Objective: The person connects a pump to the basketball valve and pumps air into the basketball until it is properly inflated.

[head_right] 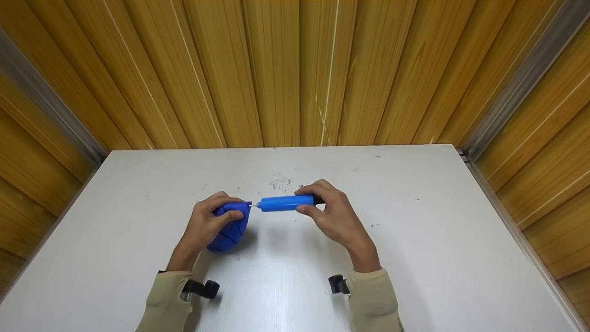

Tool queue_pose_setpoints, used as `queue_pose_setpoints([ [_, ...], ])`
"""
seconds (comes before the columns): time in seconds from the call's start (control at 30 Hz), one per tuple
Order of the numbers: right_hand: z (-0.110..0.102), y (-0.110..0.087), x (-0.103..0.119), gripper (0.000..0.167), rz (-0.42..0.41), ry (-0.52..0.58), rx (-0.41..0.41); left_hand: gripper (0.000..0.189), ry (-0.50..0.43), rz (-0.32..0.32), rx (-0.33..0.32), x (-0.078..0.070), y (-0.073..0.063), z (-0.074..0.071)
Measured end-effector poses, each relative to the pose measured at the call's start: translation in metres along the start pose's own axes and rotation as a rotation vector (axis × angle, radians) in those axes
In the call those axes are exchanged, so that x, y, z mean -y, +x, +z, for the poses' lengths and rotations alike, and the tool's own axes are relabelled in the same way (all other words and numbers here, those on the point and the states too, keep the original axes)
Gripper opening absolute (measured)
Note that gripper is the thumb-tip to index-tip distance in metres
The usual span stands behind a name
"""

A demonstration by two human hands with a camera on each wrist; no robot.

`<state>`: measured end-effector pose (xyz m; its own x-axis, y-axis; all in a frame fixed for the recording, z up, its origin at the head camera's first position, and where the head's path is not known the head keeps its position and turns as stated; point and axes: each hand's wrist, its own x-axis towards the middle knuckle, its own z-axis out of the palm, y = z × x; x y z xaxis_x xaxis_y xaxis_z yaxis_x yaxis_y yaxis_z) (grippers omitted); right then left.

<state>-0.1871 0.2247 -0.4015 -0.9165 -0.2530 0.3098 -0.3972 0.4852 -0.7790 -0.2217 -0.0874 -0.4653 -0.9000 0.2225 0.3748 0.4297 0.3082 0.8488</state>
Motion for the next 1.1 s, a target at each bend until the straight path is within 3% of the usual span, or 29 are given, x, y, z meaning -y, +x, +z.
queue_pose_setpoints([
  [0.27, -0.0006, -0.0003, -0.0017, 0.027, 0.006, 0.008, 0.001, 0.024, -0.004, 0.029, 0.014, -0.0006, 0.0012, 0.0011],
  [1.1, 0.0024, 0.0012, -0.0013, 0.026, 0.003, 0.004, 0.0, 0.024, 0.006, 0.0, 0.008, -0.002, 0.0011, 0.0034],
])
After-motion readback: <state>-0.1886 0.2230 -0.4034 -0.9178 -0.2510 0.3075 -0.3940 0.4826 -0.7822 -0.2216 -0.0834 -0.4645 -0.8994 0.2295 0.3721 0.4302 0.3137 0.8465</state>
